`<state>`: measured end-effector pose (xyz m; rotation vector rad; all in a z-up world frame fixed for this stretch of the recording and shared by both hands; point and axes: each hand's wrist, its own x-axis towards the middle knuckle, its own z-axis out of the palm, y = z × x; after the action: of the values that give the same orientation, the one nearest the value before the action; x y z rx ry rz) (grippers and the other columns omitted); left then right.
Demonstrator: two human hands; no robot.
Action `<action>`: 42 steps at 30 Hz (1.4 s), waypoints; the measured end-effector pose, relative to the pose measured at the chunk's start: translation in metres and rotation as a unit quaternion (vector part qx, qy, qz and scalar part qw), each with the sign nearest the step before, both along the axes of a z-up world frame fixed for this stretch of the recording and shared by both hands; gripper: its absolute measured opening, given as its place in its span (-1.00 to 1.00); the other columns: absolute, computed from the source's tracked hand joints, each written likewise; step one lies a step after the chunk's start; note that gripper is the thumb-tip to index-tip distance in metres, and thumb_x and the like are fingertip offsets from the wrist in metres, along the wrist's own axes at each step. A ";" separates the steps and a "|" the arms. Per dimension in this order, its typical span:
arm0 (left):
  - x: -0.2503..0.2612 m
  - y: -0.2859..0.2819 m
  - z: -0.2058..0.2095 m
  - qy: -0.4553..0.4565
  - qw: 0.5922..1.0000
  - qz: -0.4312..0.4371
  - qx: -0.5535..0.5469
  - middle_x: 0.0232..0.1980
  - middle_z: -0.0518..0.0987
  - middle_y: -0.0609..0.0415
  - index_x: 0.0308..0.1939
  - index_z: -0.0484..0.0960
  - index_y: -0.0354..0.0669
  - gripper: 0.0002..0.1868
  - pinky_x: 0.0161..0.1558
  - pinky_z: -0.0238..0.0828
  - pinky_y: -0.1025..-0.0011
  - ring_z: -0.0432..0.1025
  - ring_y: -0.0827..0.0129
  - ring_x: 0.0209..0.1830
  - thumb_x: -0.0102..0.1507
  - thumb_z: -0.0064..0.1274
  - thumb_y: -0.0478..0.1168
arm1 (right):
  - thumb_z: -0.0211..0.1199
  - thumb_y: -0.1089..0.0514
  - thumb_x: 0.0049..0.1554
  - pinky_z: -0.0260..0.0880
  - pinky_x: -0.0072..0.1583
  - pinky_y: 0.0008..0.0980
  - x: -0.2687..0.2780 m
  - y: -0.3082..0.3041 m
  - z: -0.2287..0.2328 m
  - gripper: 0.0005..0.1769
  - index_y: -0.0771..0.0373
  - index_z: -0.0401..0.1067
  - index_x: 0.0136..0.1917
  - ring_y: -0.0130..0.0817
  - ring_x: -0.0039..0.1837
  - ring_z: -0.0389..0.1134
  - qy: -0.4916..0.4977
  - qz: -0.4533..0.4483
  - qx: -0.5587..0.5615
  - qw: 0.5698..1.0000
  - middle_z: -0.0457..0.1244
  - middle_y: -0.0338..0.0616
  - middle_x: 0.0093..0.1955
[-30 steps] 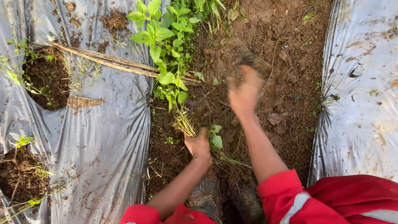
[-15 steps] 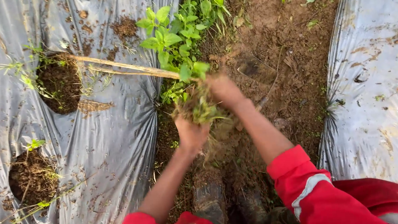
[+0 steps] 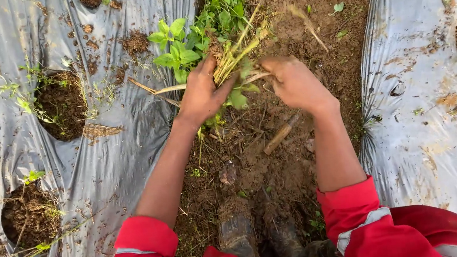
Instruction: The person uses a small hand hoe to loosen the soil around plants and remove weeds from a garden bed covered with plastic mulch. They pull out the weeds by hand and gather them into a pile.
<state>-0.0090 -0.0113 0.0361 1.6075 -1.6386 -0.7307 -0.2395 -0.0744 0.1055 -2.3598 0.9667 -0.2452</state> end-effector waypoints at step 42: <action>-0.007 0.052 -0.005 0.256 0.949 0.155 0.099 -0.19 0.57 -0.03 0.36 0.28 -0.22 -0.05 -0.14 0.62 0.24 0.54 0.25 -0.25 0.07 0.58 -0.10 | 0.11 0.19 0.33 0.41 0.23 0.09 0.040 0.060 -0.025 -0.69 0.41 0.46 0.25 -0.24 -0.37 0.38 0.000 -0.080 0.259 0.963 0.42 0.10 -0.10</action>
<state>-0.0156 0.0411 0.0313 1.5897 -0.9398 -1.0612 -0.1998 -0.0148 0.0810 -1.8081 1.0719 -0.0427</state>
